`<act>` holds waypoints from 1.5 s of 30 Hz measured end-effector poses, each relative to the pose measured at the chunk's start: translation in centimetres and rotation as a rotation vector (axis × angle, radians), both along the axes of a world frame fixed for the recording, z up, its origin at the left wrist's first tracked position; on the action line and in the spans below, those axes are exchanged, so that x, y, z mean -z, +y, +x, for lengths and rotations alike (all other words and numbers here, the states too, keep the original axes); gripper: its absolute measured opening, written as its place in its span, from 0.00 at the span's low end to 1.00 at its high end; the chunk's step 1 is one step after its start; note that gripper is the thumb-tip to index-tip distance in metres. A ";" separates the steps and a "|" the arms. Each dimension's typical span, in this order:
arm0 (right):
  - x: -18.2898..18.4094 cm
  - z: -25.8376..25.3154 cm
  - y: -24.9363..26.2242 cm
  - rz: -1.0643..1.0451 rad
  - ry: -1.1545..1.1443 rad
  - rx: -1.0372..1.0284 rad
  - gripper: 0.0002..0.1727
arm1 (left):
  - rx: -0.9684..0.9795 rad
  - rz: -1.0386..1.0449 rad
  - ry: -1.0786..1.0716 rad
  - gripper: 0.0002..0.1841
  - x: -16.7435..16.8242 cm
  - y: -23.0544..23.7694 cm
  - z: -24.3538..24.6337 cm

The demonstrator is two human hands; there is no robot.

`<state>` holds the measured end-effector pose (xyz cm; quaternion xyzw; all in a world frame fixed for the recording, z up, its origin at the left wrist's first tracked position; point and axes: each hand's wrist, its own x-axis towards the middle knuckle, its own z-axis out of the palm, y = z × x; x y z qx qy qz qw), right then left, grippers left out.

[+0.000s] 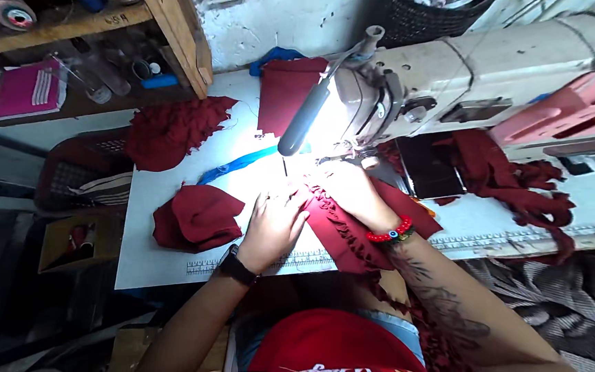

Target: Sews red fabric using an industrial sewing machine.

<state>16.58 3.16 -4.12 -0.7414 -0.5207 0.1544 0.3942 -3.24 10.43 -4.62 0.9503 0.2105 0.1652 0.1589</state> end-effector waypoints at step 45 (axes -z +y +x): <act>0.7 2.9 -1.8 -0.084 -0.424 0.010 0.17 | 0.102 0.117 0.145 0.31 -1.4 3.6 4.0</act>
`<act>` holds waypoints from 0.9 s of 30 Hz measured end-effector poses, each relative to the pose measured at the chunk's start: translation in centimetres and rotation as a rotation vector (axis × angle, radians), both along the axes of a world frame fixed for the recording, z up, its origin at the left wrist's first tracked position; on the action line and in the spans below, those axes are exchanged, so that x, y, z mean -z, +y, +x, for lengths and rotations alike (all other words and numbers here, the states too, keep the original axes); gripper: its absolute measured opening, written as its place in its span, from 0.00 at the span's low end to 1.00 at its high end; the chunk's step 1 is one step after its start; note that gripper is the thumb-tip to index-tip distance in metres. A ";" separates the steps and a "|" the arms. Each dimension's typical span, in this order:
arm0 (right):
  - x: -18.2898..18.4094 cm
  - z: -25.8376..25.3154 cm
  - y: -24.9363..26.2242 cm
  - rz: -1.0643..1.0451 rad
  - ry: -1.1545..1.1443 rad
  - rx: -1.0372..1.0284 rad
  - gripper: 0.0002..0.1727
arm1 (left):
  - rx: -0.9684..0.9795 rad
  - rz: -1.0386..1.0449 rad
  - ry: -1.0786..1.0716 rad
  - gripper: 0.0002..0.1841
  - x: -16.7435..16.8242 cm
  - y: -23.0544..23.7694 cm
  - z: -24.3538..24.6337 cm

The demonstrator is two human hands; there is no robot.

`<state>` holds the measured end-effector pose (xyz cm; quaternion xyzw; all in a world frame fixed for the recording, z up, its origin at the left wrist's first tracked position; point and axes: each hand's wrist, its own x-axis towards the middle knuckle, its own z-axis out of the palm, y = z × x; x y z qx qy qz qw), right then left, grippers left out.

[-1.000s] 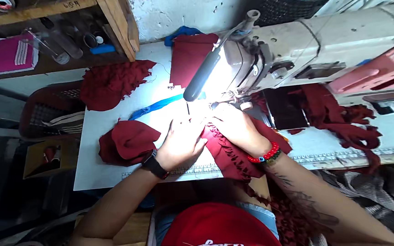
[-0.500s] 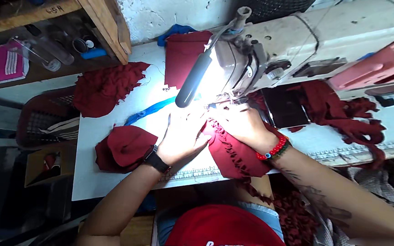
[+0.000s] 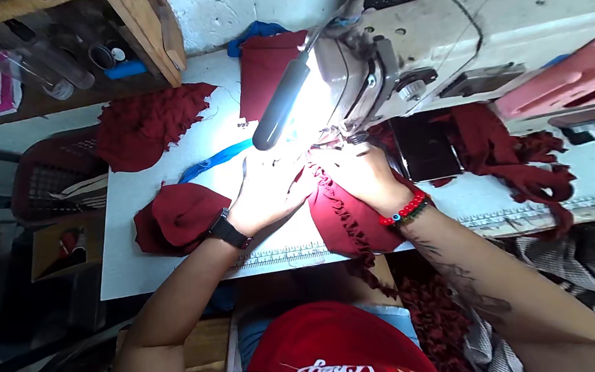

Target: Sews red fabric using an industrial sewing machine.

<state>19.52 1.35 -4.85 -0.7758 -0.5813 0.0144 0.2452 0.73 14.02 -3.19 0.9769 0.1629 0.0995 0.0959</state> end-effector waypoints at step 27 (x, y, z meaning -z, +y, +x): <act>-5.7 -0.8 2.3 -0.352 1.004 0.250 0.07 | 0.000 0.004 -0.120 0.24 0.9 0.6 0.4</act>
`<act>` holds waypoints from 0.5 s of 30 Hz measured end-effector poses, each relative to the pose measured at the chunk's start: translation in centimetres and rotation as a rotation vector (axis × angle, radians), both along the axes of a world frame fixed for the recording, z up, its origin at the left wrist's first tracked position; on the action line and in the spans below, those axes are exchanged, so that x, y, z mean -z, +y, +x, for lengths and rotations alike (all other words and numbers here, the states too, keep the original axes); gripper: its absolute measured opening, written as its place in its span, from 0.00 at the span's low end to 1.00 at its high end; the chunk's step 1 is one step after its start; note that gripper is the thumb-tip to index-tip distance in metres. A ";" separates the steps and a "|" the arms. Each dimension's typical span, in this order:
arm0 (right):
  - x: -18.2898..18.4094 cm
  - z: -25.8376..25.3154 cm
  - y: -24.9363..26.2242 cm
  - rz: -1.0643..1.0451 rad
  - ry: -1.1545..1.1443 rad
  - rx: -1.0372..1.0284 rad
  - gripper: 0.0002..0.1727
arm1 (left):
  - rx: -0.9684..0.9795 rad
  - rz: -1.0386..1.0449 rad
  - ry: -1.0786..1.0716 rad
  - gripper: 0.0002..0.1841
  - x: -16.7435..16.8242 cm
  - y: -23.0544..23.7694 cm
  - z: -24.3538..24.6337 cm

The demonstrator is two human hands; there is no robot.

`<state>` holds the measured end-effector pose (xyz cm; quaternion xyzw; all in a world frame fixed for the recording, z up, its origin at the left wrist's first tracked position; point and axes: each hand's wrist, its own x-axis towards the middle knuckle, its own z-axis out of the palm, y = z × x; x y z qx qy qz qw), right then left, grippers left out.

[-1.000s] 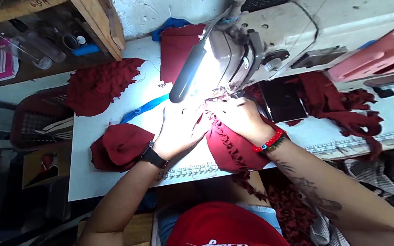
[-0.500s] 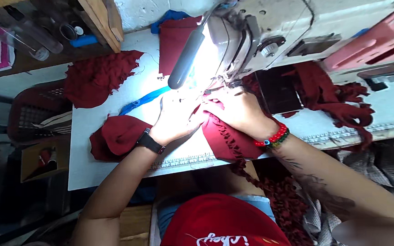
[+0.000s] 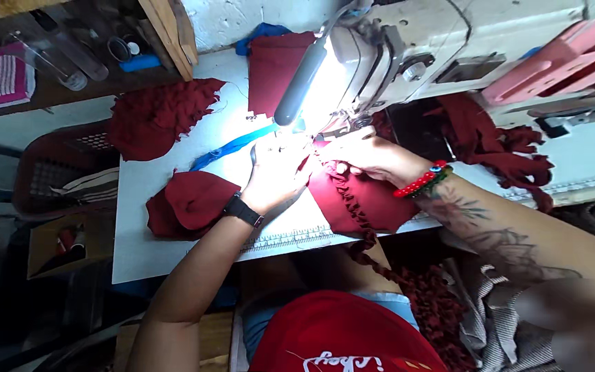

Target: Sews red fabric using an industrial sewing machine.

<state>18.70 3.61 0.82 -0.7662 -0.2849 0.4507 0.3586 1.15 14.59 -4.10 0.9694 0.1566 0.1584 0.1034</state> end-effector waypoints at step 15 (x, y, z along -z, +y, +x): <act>0.5 0.7 -1.1 0.018 -0.508 -0.257 0.18 | 0.109 -0.046 0.012 0.21 -0.3 -0.3 -0.3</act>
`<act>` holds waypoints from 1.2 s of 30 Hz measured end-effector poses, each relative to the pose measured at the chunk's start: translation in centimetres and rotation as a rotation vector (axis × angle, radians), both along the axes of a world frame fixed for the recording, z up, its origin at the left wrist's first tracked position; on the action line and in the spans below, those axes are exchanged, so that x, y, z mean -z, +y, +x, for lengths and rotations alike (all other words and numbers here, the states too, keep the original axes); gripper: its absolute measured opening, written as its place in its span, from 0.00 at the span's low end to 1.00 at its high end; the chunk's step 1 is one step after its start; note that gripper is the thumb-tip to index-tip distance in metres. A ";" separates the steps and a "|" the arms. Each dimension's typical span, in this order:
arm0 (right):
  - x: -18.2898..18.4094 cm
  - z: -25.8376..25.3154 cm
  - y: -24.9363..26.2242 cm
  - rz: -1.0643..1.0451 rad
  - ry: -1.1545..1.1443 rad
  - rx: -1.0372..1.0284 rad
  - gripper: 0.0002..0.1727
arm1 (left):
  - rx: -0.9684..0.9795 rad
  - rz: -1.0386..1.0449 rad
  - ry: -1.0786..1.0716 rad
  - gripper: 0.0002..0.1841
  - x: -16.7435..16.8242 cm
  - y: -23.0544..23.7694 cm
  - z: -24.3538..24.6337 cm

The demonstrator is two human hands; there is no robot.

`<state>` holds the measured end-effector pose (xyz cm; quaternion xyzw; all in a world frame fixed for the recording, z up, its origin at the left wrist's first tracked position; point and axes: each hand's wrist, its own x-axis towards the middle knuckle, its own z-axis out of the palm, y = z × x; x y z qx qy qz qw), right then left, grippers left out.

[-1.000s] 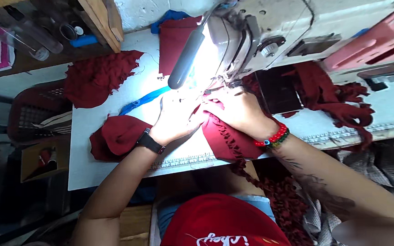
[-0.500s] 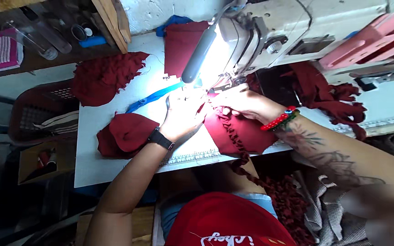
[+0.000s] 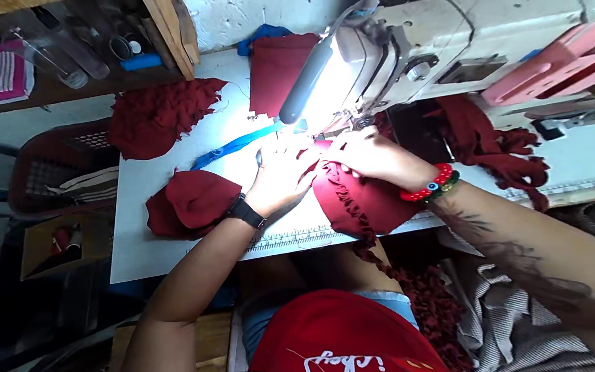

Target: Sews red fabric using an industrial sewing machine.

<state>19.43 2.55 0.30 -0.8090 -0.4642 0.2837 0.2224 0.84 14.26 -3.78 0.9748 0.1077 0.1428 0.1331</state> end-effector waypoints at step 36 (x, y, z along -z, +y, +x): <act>-1.1 0.9 -1.2 0.006 0.525 0.029 0.10 | -0.067 -0.150 -0.115 0.12 0.1 0.6 3.1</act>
